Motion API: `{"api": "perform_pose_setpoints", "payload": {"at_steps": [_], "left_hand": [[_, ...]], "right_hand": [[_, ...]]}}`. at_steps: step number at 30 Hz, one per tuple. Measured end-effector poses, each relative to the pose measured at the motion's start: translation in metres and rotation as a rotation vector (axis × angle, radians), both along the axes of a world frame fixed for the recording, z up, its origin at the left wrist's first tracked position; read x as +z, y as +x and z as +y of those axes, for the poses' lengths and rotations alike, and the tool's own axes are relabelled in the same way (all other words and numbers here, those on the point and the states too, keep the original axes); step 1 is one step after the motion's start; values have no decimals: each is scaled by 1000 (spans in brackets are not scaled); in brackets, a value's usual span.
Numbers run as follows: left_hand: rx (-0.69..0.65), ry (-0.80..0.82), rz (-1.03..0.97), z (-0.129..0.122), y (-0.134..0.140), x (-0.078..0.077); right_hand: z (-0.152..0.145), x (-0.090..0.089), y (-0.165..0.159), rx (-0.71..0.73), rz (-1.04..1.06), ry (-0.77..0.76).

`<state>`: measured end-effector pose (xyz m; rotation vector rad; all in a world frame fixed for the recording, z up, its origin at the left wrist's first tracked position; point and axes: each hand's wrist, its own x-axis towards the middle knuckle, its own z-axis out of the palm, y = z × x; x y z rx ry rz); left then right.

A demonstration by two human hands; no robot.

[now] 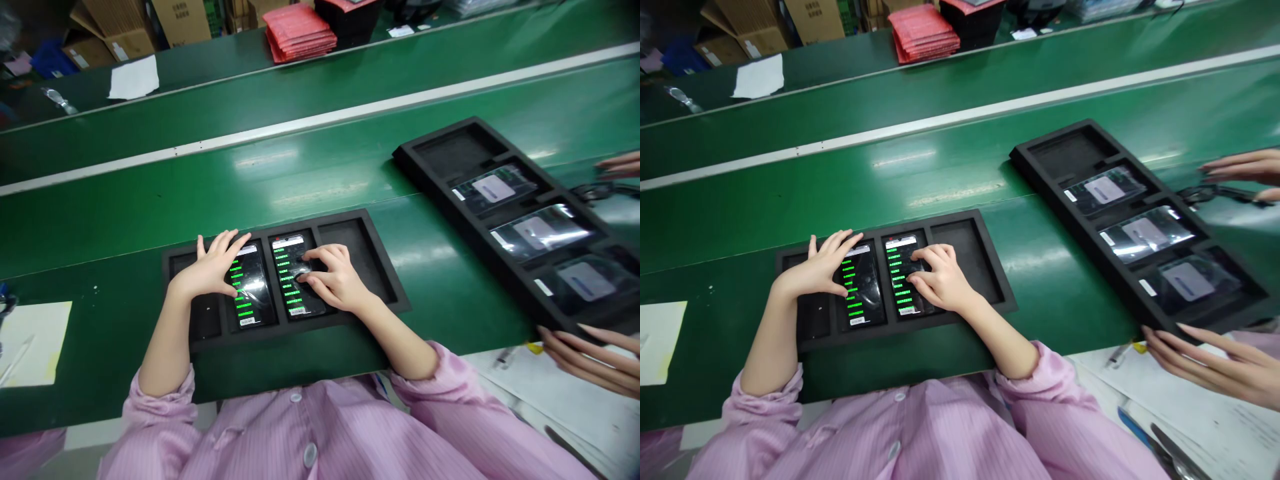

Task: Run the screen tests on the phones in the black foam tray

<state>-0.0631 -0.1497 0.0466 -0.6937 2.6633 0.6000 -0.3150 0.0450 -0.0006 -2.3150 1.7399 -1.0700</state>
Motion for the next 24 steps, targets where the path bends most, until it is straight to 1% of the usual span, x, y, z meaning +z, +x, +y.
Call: {"api": "perform_pose_setpoints", "payload": {"at_steps": [5,8,11,14,16,19,22,24], "left_hand": [[-33,2,-16,1,0,-1],[-4,-18,-14,3,-1,-2],[23,-28,43,0,-1,-1],[1,-7,139,-6,0,0],[-13,-9,172,-10,1,0],[-17,6,175,-12,2,0],[-26,48,150,-11,4,-1],[-43,47,123,-11,5,-2]], "right_hand": [[0,0,1,30,26,82],[-1,0,2,46,38,149],[-2,-2,3,-19,33,189],[-2,-4,3,-102,46,204],[-1,-6,3,-118,52,213],[0,-6,2,-102,46,192],[0,-3,2,-69,14,107],[0,-2,1,-59,-11,58]]}}
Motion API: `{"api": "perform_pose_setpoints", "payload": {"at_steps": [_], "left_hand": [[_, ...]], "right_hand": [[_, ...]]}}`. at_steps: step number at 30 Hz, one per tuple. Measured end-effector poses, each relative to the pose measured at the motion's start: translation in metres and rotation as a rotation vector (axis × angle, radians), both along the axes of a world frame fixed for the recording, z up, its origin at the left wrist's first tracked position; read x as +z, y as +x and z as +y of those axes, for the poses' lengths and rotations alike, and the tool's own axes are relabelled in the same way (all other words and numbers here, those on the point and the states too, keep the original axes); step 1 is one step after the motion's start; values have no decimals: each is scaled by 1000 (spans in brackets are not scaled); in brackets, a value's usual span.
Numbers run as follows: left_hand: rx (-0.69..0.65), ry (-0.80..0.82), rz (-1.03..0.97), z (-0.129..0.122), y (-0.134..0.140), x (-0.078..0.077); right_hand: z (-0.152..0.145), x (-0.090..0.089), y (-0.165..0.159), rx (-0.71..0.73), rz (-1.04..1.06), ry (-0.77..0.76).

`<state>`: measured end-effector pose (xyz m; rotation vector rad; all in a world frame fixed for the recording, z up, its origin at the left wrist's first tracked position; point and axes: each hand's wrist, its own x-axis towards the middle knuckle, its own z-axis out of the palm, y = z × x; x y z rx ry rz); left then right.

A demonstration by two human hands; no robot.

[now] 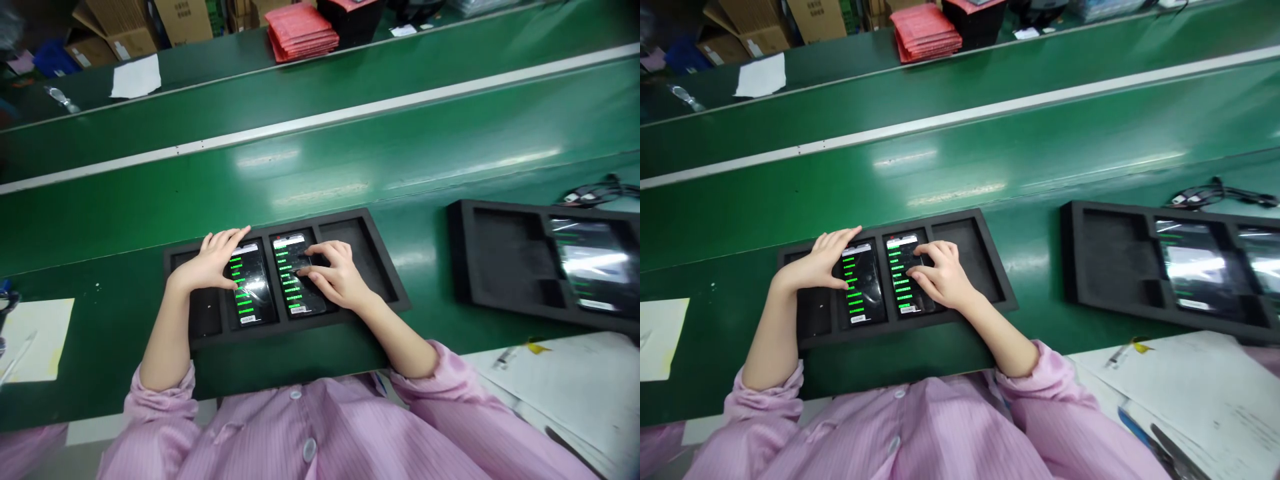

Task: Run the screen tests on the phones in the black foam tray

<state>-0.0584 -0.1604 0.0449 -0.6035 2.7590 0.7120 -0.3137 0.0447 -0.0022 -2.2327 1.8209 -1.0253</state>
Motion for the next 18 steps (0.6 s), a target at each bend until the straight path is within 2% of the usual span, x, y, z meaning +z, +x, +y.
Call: {"api": "perform_pose_setpoints", "payload": {"at_steps": [8,18], "left_hand": [[-43,-20,-31,-2,3,-5],[14,-92,-31,10,-6,-10]], "right_hand": [[0,0,-1,32,18,29],[-1,0,1,125,20,78]]}}
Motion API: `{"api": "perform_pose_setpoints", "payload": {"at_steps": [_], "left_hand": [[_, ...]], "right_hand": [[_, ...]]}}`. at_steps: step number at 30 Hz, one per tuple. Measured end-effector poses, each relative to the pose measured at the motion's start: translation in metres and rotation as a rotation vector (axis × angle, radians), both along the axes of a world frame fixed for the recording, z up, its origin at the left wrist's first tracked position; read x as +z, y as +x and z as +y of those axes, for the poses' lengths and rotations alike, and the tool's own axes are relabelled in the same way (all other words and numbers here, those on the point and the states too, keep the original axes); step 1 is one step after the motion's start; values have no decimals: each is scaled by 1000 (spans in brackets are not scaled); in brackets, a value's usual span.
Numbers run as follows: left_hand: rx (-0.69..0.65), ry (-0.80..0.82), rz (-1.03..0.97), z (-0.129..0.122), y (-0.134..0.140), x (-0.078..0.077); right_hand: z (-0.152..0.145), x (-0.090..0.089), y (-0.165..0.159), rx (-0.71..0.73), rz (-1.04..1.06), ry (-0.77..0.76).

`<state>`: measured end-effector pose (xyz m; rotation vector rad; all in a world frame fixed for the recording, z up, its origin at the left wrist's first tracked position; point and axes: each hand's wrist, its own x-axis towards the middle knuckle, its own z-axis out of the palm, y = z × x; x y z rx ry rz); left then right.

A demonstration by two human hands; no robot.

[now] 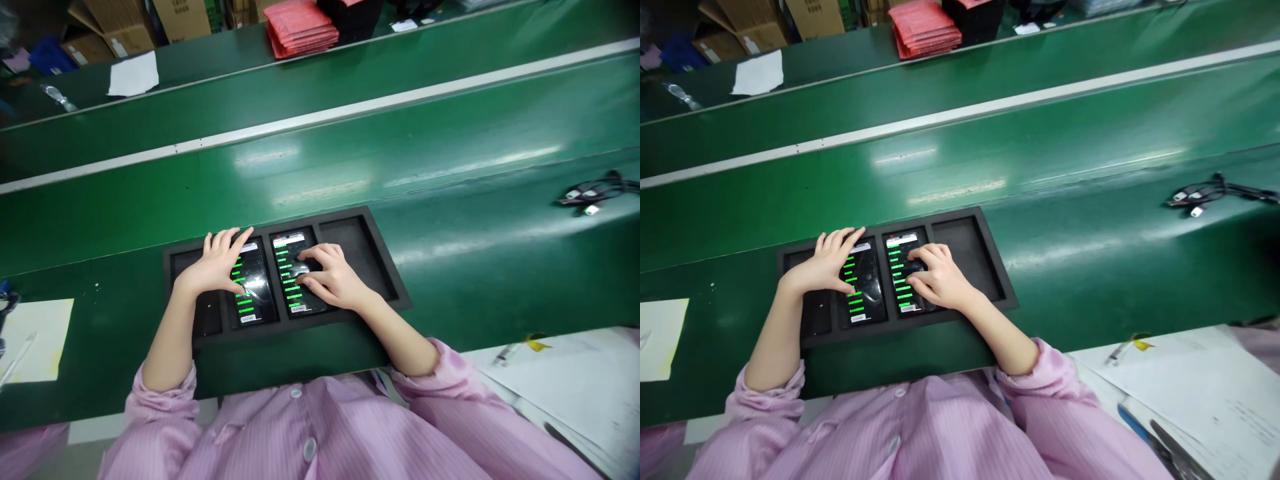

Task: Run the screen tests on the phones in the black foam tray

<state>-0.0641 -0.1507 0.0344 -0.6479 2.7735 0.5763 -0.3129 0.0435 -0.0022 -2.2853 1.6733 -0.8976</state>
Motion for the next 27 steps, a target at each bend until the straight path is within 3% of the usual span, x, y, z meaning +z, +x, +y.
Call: {"api": "perform_pose_setpoints", "payload": {"at_steps": [8,16,27], "left_hand": [[38,-2,76,-7,-2,6],[30,75,71,-9,1,4],[37,-2,19,-3,-4,1]], "right_hand": [[0,-2,0,-143,51,63],[1,-1,-1,-104,18,11],[0,-2,-1,-100,55,28]]}}
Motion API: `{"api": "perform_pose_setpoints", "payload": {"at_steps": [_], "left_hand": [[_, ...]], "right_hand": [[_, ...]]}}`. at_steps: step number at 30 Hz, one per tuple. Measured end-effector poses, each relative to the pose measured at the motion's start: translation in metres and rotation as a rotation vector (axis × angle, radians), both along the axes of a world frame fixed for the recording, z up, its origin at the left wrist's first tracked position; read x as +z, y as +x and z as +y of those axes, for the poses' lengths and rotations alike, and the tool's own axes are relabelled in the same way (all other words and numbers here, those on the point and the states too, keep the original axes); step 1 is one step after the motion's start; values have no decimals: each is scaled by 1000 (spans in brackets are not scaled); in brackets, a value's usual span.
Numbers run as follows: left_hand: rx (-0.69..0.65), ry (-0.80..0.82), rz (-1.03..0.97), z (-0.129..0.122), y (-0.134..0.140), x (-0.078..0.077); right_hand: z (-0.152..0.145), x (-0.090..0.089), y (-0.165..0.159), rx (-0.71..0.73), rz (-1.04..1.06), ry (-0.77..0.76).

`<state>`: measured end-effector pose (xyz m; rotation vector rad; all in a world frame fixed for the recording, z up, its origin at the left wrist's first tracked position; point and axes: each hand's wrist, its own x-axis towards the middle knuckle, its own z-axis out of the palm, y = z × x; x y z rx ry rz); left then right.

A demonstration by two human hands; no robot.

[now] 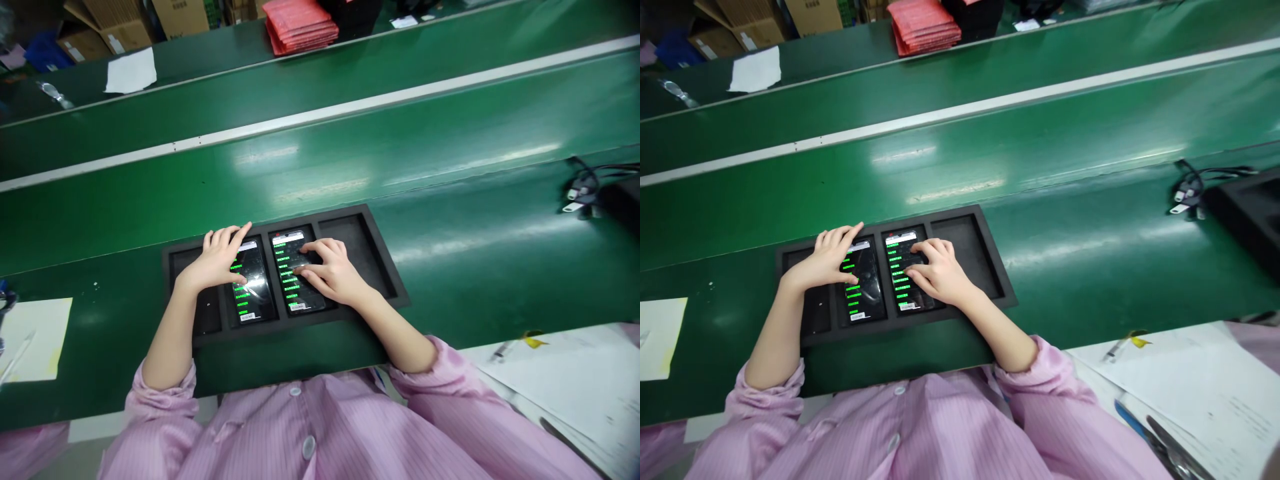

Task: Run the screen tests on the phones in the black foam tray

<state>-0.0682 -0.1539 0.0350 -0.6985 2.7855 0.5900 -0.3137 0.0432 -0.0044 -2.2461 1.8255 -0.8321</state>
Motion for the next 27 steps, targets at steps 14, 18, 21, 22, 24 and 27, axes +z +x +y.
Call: {"api": "perform_pose_setpoints", "payload": {"at_steps": [14,18,21,22,24,27], "left_hand": [[392,-112,-59,5,-56,-2],[510,-88,-120,-16,-96,-8],[609,-111,-109,-22,-108,-18],[613,-112,-87,-23,-107,-20],[574,-84,-26,-26,-98,-19],[502,-16,66,-30,-68,-8]], "right_hand": [[-48,10,-2,2,69,226],[-112,18,16,-126,94,398],[-145,12,28,-229,37,402],[-151,9,28,-249,12,390],[-158,6,23,-247,-68,384],[-152,11,0,-202,-230,371]]}}
